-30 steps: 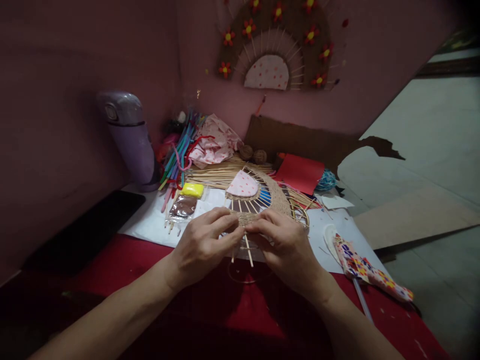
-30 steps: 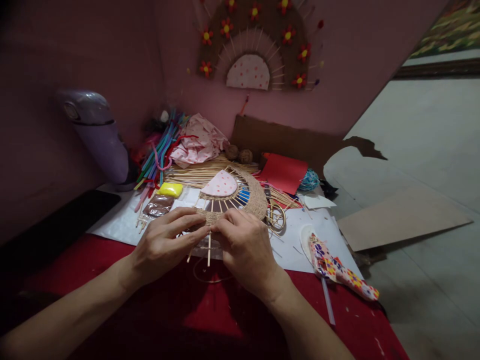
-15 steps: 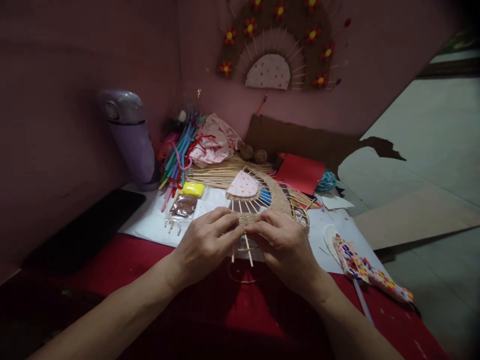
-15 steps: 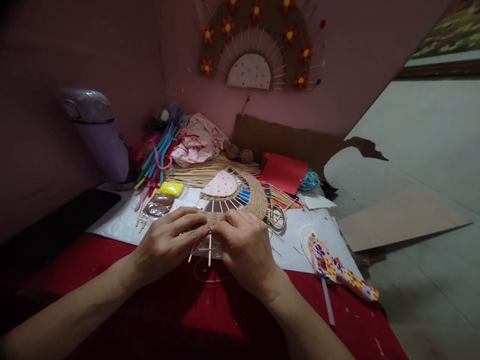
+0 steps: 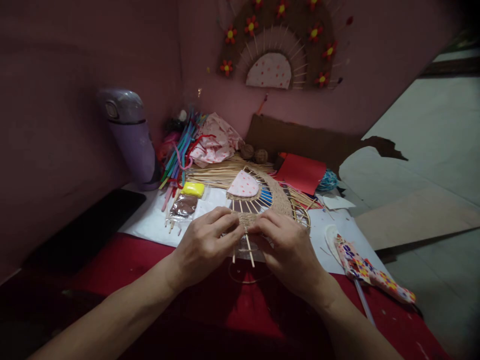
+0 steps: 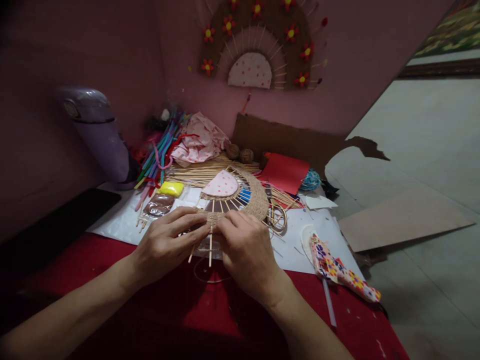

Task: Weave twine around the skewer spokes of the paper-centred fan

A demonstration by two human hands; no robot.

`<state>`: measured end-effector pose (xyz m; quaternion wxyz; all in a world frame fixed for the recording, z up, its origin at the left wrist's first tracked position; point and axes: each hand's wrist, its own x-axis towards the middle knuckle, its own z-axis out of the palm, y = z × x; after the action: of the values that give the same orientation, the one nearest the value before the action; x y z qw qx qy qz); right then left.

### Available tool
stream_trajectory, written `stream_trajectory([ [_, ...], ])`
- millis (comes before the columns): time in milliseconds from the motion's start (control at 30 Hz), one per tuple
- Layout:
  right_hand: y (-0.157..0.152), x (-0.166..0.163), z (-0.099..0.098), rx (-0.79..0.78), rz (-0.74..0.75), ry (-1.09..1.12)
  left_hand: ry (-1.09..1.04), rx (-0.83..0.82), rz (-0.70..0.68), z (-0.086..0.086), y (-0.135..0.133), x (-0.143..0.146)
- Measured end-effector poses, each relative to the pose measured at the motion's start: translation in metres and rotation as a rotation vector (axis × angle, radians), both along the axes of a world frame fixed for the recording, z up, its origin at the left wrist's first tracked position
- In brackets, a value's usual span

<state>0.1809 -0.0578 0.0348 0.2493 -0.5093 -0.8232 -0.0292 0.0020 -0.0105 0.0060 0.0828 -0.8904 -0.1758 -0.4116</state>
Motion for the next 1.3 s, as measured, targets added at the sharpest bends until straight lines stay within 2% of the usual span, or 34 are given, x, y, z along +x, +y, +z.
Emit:
stream_trajectory([
  [267,0.0008,0.0003,0.0007,0.067,0.034,-0.016,-0.022,0.017,-0.008,0.0001,0.0008,-0.0008],
  [500,-0.001,0.0073,0.0038,-0.083,0.046,0.173,-0.023,0.01,0.002,-0.0002,-0.0001,-0.0003],
  [633,-0.0018,0.0054,0.0039,-0.133,0.033,0.123,-0.013,-0.003,0.007,-0.0007,-0.0013,0.0004],
  [1167,-0.0027,0.0035,0.0044,-0.117,0.006,0.114,0.001,-0.019,0.012,-0.0002,-0.0025,0.0014],
  [1300,-0.0034,0.0004,0.0074,-0.113,-0.028,0.03,-0.001,-0.029,0.011,-0.0004,-0.0025,0.0014],
])
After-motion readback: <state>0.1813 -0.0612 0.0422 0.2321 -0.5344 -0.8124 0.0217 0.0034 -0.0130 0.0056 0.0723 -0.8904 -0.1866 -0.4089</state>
